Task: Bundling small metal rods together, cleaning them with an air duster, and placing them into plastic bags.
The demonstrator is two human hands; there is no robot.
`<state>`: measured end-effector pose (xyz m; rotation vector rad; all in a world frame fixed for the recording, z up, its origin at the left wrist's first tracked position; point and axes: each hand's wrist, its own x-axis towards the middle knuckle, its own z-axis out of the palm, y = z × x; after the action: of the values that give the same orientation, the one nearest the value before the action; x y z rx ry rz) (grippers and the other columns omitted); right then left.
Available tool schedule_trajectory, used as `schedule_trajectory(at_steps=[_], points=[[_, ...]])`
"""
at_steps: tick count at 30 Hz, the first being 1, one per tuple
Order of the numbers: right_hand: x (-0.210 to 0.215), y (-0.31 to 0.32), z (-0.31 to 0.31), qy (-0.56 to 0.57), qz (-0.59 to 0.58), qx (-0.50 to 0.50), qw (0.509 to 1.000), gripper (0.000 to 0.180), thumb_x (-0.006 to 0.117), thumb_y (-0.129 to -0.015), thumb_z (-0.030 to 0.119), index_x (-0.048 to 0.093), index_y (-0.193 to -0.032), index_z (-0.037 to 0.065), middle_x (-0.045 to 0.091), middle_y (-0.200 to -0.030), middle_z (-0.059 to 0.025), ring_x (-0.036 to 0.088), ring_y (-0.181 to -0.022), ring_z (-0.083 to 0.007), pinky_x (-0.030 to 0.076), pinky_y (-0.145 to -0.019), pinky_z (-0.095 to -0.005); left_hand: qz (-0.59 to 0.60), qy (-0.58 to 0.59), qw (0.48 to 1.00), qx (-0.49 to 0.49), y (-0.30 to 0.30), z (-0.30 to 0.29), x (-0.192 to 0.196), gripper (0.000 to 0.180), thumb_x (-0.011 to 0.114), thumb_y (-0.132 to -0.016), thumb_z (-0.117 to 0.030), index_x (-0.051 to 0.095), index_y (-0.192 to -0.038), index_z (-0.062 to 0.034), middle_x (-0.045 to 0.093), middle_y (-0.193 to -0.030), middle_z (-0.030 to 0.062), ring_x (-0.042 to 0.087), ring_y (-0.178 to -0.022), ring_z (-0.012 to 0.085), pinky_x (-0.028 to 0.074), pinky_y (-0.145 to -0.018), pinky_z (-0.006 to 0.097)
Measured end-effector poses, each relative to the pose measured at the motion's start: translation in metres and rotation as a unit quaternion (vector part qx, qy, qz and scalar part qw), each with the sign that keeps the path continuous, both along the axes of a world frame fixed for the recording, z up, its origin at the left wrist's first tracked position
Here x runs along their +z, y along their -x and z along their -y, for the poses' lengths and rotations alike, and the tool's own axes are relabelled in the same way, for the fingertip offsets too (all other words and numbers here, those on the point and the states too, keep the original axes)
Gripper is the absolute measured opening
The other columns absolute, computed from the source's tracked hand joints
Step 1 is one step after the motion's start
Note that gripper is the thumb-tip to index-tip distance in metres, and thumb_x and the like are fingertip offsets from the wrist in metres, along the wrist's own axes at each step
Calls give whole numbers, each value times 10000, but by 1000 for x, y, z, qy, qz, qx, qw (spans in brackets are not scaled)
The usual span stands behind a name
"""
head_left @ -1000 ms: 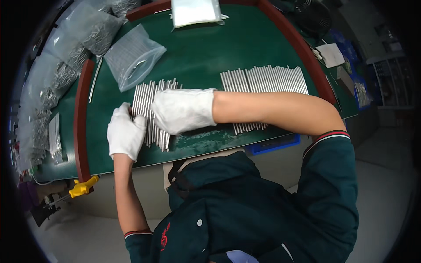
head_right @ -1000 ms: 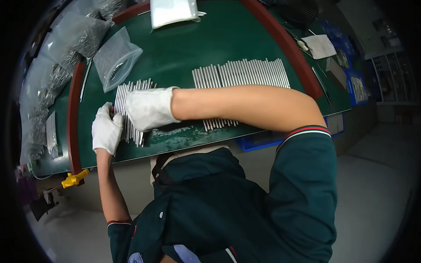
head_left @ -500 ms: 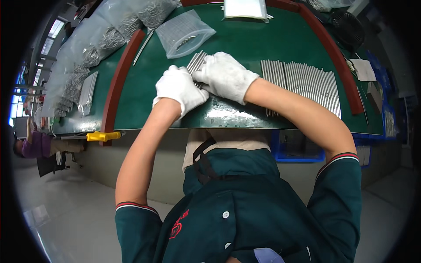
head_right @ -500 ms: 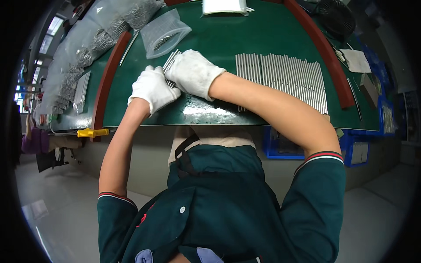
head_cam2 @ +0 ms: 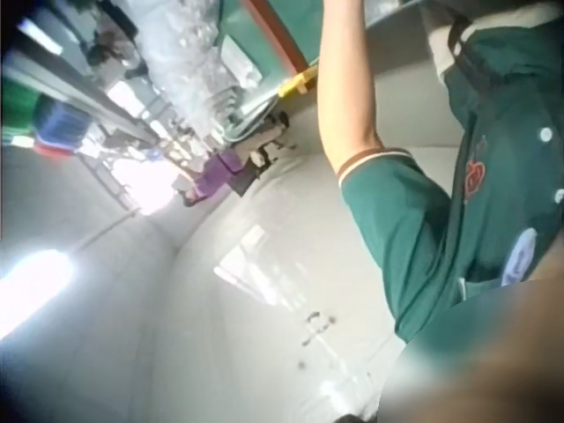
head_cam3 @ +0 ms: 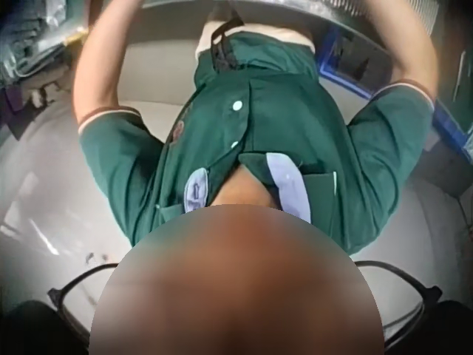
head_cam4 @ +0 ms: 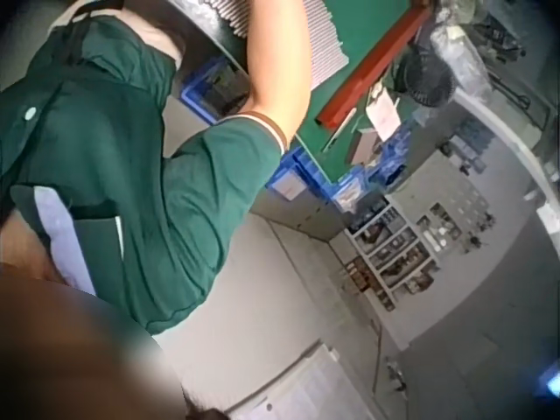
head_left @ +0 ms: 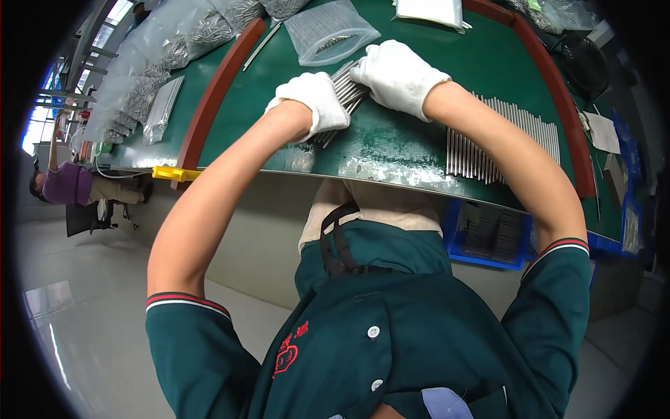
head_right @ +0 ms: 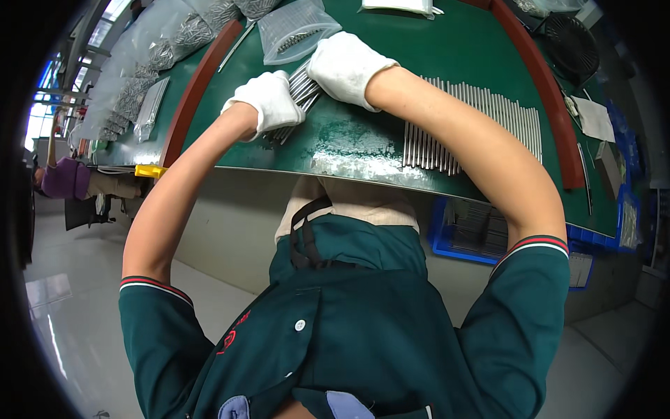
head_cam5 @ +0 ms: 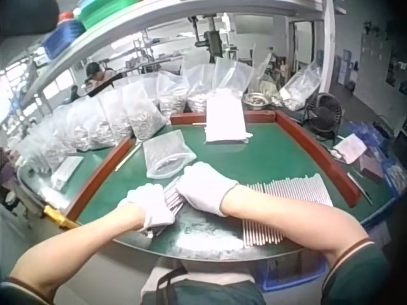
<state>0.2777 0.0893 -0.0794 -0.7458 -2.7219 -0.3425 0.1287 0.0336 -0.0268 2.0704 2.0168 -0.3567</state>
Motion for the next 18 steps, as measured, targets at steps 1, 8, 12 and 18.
schedule_trajectory(at_steps=[1, 8, 12, 18], points=[[-5, 3, -4, -24, 1, 12, 1000, 145, 612, -666, 114, 618, -799, 57, 586, -704, -125, 585, -713, -285, 471, -678, -380, 10, 30, 999, -14, 4, -1, 1, 442, 626, -599, -305, 665, -911, 6, 644, -913, 216, 637, -867, 313, 507, -774, 355], [-2, 4, -12, -77, 15, 96, 992, 90, 577, -666, 106, 568, -667, 17, 553, -656, -156, 567, -634, -292, 465, -611, -369, 1, 8, 1000, -8, -6, 5, -4, 558, 668, -585, -348, 602, -975, 47, 625, -952, 239, 625, -873, 351, 500, -797, 352], [0, 7, -13, -109, 22, 120, 987, 96, 558, -685, 111, 565, -666, 18, 551, -666, -153, 559, -621, -283, 456, -597, -366, -6, 52, 999, 2, -7, 3, 0, 570, 672, -577, -337, 596, -1002, 36, 617, -961, 246, 620, -899, 341, 498, -797, 354], [4, 10, -7, -66, 27, 120, 990, 91, 566, -691, 117, 578, -668, 30, 557, -674, -150, 565, -628, -275, 456, -604, -366, 15, -55, 998, 17, 4, 9, -22, 506, 637, -643, -256, 508, -1034, 38, 580, -1026, 252, 575, -977, 358, 461, -844, 368]])
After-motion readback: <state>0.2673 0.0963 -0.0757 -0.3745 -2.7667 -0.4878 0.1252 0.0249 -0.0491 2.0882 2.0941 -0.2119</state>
